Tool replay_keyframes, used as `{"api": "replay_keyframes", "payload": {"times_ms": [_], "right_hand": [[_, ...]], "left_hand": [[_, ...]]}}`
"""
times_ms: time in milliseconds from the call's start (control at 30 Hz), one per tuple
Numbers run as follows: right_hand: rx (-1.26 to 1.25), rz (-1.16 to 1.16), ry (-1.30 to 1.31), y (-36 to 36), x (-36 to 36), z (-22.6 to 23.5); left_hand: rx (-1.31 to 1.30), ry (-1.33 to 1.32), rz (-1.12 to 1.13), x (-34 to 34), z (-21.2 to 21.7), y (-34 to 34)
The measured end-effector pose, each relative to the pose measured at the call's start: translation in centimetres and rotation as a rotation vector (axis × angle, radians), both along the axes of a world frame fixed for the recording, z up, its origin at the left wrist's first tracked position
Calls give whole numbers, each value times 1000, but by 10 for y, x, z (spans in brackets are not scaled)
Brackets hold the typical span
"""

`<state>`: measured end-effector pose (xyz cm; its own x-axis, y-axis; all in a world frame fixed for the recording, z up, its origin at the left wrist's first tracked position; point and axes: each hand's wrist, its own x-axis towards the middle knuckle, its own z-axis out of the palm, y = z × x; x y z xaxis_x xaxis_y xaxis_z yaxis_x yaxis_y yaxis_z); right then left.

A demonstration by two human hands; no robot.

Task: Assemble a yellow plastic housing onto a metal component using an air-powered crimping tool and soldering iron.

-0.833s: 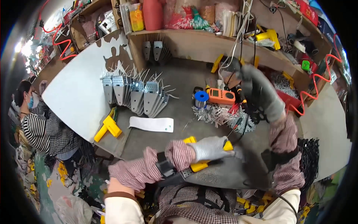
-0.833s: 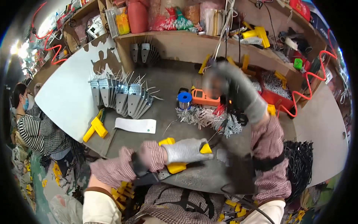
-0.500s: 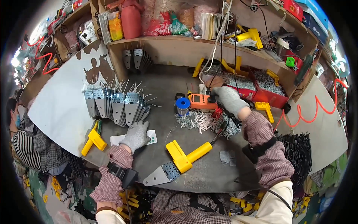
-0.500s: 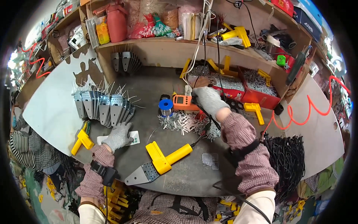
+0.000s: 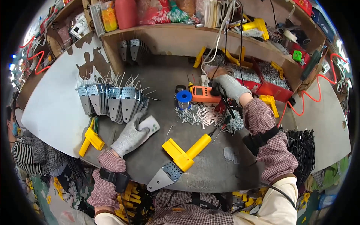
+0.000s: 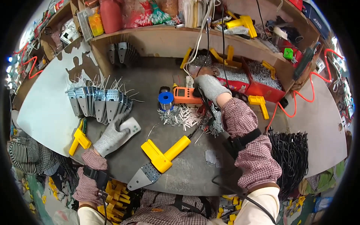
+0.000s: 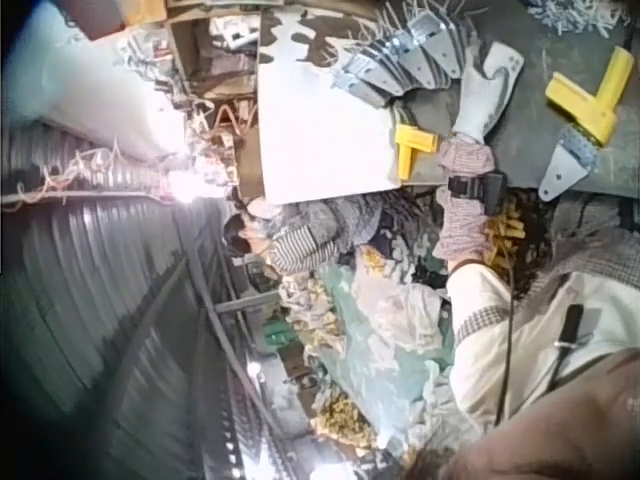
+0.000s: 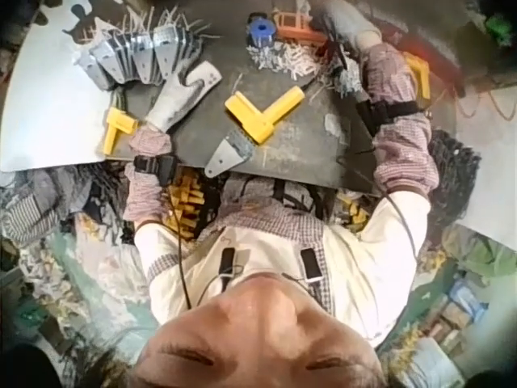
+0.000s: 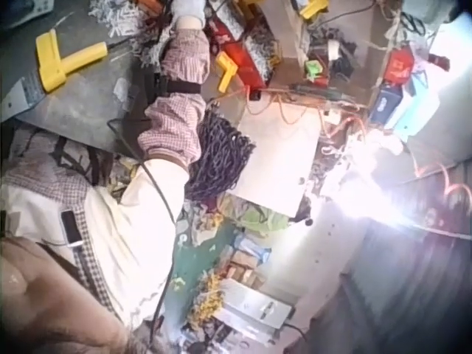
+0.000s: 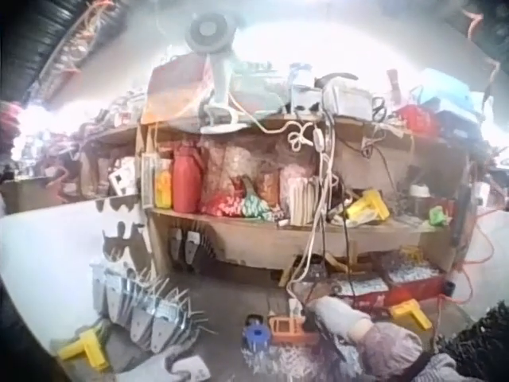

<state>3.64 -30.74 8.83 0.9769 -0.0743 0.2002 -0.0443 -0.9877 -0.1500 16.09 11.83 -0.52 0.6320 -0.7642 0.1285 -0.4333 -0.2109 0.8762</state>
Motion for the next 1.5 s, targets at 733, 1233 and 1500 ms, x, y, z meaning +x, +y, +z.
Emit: {"api": "replay_keyframes", "payload": {"times_ms": [733, 1233, 1500], "right_hand": [[193, 234, -562, 229, -54, 2], [200, 66, -415, 231, -43, -27], [605, 40, -397, 204, -17, -51]], "left_hand": [[-180, 113, 236, -78, 72, -29], [-79, -654, 144, -70, 51, -33], [-58, -317, 53, -46, 39, -48]]}}
